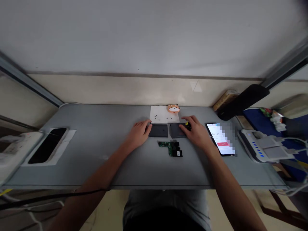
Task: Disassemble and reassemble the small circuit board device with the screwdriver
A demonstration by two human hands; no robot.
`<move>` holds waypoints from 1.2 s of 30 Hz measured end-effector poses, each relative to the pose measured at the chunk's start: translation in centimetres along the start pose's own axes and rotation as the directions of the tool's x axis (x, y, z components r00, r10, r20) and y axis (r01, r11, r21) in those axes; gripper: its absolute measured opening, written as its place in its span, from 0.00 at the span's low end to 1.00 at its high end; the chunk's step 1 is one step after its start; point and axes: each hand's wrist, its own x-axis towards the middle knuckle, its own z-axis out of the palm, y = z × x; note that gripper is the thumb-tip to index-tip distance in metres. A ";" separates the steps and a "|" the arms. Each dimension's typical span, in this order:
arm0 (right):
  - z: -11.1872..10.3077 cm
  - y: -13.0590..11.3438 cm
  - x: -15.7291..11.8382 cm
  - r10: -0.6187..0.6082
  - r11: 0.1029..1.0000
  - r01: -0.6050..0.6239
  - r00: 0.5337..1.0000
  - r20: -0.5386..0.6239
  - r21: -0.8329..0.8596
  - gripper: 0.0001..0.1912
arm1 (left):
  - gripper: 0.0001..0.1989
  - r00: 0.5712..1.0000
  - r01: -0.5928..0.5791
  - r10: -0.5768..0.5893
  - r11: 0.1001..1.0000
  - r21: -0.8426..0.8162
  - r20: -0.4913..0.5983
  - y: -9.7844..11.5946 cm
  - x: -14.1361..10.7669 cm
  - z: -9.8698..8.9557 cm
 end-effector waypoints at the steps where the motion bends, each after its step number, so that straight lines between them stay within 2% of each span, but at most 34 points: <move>1: -0.4 -0.1 0.0 -0.023 0.999 0.026 0.997 -0.075 0.041 0.16 | 0.16 1.000 -0.006 0.006 1.000 0.000 -0.006 0.0 0.0 -0.1; 3: -1.3 -0.6 0.0 -0.073 0.987 0.113 0.951 -0.300 0.118 0.15 | 0.16 1.000 -0.006 0.006 1.000 0.008 -0.008 0.2 -0.1 -0.2; 4: -1.9 -0.9 -0.1 -0.088 0.976 0.164 0.897 -0.433 0.141 0.14 | 0.15 1.000 0.001 -0.001 1.000 0.014 -0.002 0.2 -0.1 -0.3; 6: -3.0 -1.6 -0.6 -0.086 0.952 0.258 0.740 -0.667 0.164 0.09 | 0.14 1.000 0.019 -0.019 1.000 0.026 0.015 0.4 -0.1 -0.4; 7: -3.5 -2.0 -1.0 -0.077 0.939 0.296 0.679 -0.730 0.176 0.08 | 0.14 0.999 0.026 -0.027 0.999 0.029 0.022 0.4 -0.1 -0.4; 8: -3.9 -2.4 -1.5 -0.073 0.925 0.326 0.654 -0.753 0.193 0.07 | 0.14 0.999 0.030 -0.031 0.999 0.031 0.026 0.4 -0.1 -0.4; 9: -4.3 -2.7 -2.0 -0.112 0.917 0.349 0.688 -0.717 0.192 0.07 | 0.14 0.999 0.030 -0.031 0.999 0.032 0.027 0.4 -0.1 -0.4; 10: -4.5 -3.0 -2.5 -0.181 0.918 0.358 0.761 -0.623 0.170 0.08 | 0.14 0.999 0.031 -0.031 0.999 0.032 0.024 0.4 -0.1 -0.3; 11: -4.5 -3.1 -3.1 -0.253 0.920 0.362 0.841 -0.478 0.150 0.09 | 0.14 0.999 0.033 -0.034 0.999 0.036 0.019 0.3 0.0 -0.2; 12: -4.4 -3.2 -3.6 -0.326 0.915 0.382 0.890 -0.318 0.131 0.11 | 0.13 0.999 0.035 -0.036 0.999 0.042 0.014 0.2 0.0 -0.1; 13: -4.2 -3.2 -4.1 -0.395 0.901 0.419 0.900 -0.184 0.114 0.12 | 0.13 0.999 0.035 -0.035 0.998 0.050 0.010 0.1 0.0 -0.1; 16: -2.8 -3.1 -5.5 -0.454 0.890 0.454 0.891 0.001 0.042 0.10 | 0.10 1.000 0.020 -0.021 0.996 0.089 0.011 -0.1 -0.1 0.0; 19: -1.6 -3.1 -6.4 -0.387 0.916 0.400 0.904 0.180 -0.039 0.09 | 0.09 1.000 -0.007 0.008 0.992 0.123 -0.005 -0.2 -0.1 0.1; 23: -1.1 -3.1 -7.2 -0.306 0.919 0.372 0.883 0.355 -0.134 0.18 | 0.10 1.000 -0.025 0.027 0.990 0.140 -0.010 -0.3 -0.2 0.2; 26: -1.5 -3.3 -7.1 -0.331 0.899 0.412 0.861 0.387 -0.149 0.17 | 0.11 1.000 -0.016 0.014 0.992 0.125 0.016 -0.3 -0.2 0.2; 28: -1.8 -3.6 -6.1 -0.395 0.875 0.466 0.844 0.362 -0.133 0.13 | 0.12 1.000 -0.022 0.019 0.993 0.118 0.021 -0.3 -0.2 0.1; 30: -2.0 -4.2 -4.4 -0.447 0.857 0.502 0.837 0.316 -0.116 0.14 | 0.13 0.999 -0.036 0.034 0.993 0.115 0.020 -0.3 -0.1 0.0; 32: -1.9 -4.8 -2.1 -0.427 0.863 0.482 0.855 0.294 -0.152 0.15 | 0.12 0.999 -0.045 0.044 0.992 0.115 0.017 -0.2 -0.1 -0.1; 36: -0.9 -5.3 1.6 -0.300 0.862 0.421 0.873 0.384 -0.284 0.15 | 0.11 0.999 -0.039 0.036 0.992 0.118 0.026 -0.1 -0.1 -0.3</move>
